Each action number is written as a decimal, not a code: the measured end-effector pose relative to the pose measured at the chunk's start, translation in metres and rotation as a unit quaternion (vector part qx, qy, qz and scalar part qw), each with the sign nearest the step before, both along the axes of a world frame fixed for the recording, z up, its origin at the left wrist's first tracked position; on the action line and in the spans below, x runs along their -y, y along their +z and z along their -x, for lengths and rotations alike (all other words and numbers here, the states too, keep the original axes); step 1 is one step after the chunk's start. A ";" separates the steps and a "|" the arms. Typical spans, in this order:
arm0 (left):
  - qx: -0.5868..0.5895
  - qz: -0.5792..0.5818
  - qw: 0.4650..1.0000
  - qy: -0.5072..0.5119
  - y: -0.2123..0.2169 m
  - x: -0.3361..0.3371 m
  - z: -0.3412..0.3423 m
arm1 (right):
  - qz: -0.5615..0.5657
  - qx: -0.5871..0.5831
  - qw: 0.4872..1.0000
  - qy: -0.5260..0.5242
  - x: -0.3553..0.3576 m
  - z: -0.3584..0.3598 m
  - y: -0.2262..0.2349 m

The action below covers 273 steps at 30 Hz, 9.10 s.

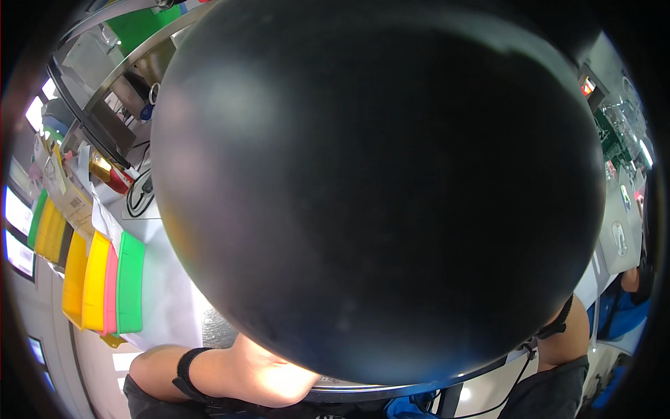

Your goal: Assembling small plastic components at a workbench using a lamp for focus.

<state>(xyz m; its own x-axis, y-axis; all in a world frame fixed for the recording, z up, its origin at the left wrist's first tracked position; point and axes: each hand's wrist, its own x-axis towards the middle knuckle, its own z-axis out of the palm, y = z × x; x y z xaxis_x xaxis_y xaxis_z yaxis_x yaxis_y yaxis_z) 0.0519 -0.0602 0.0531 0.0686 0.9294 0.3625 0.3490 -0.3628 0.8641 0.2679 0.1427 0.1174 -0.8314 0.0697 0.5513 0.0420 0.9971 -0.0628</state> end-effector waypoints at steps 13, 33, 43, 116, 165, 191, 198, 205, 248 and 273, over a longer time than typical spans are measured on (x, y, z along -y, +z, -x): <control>0.088 -0.009 0.995 0.054 0.011 -0.009 -0.014 | -0.002 0.002 1.000 -0.002 -0.001 -0.003 -0.003; -0.114 -0.006 0.993 -0.018 -0.015 0.015 0.009 | 0.004 -0.017 1.000 0.002 -0.005 0.000 -0.005; -0.041 -0.016 0.999 0.006 -0.007 0.011 0.005 | 0.034 -0.101 0.994 -0.005 0.000 -0.001 -0.003; 0.043 0.012 0.998 0.043 0.027 -0.023 0.000 | 0.338 -0.036 0.937 0.079 0.001 0.010 -0.021; 0.072 0.027 0.996 -0.036 0.024 -0.015 -0.004 | 0.038 -0.031 0.997 0.051 0.007 0.001 0.002; -0.145 -0.108 0.981 0.071 -0.003 -0.060 0.023 | 0.046 -0.047 0.996 -0.052 -0.060 0.004 -0.043; -0.116 -0.109 0.986 0.045 0.002 -0.083 0.015 | 0.066 -0.097 0.993 -0.002 -0.052 0.006 -0.049; -0.116 -0.041 0.991 0.046 0.021 -0.067 0.027 | 0.069 -0.114 0.989 0.066 -0.030 0.012 -0.035; -0.059 0.002 0.998 -0.024 0.015 -0.039 0.008 | 0.060 -0.137 0.977 0.155 -0.001 0.017 -0.041; -0.208 -0.285 0.917 0.184 0.014 -0.033 -0.006 | 0.152 0.055 0.984 -0.079 -0.086 0.015 -0.016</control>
<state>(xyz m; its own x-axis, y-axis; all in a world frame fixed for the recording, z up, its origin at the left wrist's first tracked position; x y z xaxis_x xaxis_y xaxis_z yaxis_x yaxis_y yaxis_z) 0.0575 -0.0275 0.0672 0.0315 0.5850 0.8104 0.7948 -0.5063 0.3346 0.2526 0.2285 0.1015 -0.8502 0.3502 0.3931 0.2177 0.9137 -0.3430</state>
